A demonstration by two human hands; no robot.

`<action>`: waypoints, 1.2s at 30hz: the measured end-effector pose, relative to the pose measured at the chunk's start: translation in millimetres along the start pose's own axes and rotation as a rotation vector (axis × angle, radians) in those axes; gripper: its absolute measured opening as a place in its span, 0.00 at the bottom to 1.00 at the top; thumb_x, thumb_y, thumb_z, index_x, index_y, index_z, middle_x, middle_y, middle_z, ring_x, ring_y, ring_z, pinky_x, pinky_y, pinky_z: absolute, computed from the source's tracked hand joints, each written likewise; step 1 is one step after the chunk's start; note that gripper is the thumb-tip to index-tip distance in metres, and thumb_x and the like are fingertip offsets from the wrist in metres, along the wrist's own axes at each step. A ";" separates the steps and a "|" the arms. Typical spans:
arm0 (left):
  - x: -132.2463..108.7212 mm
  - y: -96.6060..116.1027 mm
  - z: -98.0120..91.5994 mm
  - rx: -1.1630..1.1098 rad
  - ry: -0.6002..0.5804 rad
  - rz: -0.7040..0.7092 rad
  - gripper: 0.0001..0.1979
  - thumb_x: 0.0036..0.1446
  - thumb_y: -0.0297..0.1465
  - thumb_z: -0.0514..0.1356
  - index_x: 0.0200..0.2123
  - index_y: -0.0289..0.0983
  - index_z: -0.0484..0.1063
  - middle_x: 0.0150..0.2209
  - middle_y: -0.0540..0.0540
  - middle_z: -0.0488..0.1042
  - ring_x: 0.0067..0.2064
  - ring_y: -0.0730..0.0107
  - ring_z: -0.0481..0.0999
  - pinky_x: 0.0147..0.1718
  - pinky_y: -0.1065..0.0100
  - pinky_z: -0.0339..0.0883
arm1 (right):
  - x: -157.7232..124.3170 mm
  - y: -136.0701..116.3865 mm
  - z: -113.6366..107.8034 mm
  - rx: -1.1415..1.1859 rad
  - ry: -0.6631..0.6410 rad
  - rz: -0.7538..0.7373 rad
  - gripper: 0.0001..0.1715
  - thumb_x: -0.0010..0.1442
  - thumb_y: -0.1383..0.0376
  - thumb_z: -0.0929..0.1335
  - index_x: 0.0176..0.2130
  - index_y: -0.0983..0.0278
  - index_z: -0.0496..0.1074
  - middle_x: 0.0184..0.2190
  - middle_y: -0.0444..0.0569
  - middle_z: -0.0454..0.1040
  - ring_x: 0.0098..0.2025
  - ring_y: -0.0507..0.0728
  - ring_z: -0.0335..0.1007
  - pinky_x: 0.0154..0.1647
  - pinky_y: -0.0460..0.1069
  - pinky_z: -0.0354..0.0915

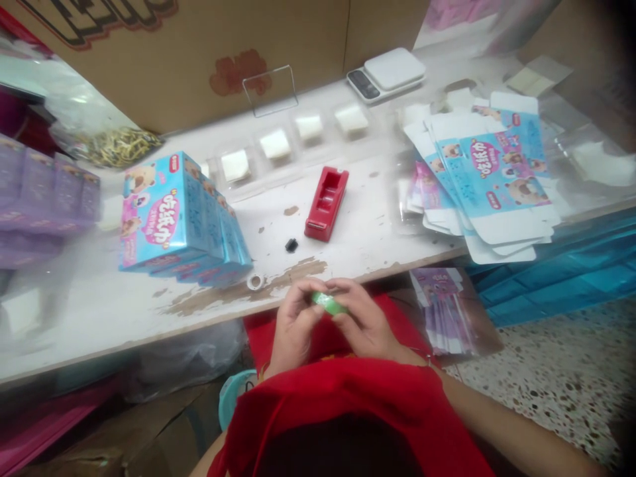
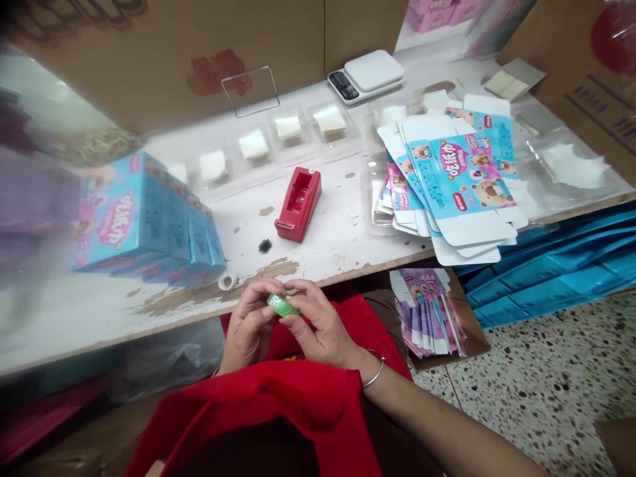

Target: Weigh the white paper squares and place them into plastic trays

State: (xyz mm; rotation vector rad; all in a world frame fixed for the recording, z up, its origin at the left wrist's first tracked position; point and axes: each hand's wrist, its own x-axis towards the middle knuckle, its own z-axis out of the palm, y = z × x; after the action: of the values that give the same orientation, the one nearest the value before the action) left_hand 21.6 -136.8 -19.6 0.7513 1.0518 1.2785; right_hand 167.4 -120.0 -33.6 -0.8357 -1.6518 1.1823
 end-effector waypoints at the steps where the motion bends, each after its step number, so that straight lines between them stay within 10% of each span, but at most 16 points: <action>1: 0.0 -0.1 0.1 -0.003 0.004 -0.002 0.07 0.54 0.29 0.61 0.38 0.41 0.73 0.40 0.50 0.70 0.43 0.69 0.67 0.44 0.71 0.61 | -0.2 1.0 -0.2 -0.018 -0.011 -0.008 0.13 0.69 0.61 0.63 0.50 0.59 0.72 0.49 0.55 0.71 0.57 0.61 0.65 0.59 0.60 0.64; 18: 1.9 -4.4 -3.3 -0.186 0.043 -0.160 0.08 0.50 0.31 0.65 0.35 0.39 0.71 0.37 0.51 0.67 0.37 0.73 0.66 0.38 0.73 0.61 | -2.5 9.2 -1.8 -0.166 -0.117 -0.014 0.15 0.69 0.61 0.60 0.51 0.63 0.70 0.50 0.57 0.63 0.54 0.62 0.66 0.55 0.57 0.69; 28: 1.9 1.7 -16.8 0.082 -0.112 -0.225 0.17 0.51 0.34 0.69 0.29 0.38 0.61 0.33 0.51 0.63 0.36 0.72 0.64 0.38 0.71 0.61 | -4.1 9.7 1.5 -0.093 -0.268 0.068 0.12 0.68 0.63 0.61 0.50 0.59 0.68 0.49 0.53 0.65 0.51 0.59 0.66 0.53 0.53 0.68; 36: 15.9 0.7 -22.8 0.341 0.074 -0.253 0.22 0.38 0.48 0.69 0.39 0.53 0.76 0.40 0.50 0.78 0.47 0.46 0.76 0.42 0.52 0.74 | 9.2 13.9 6.0 0.019 0.010 0.219 0.19 0.67 0.53 0.61 0.34 0.60 0.72 0.37 0.51 0.68 0.41 0.58 0.70 0.47 0.53 0.69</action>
State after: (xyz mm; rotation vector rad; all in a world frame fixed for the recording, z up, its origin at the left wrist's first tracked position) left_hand -0.2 -123.5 -30.6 0.8003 1.3989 0.9273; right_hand 158.7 -109.4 -45.0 -1.0294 -1.5679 1.3382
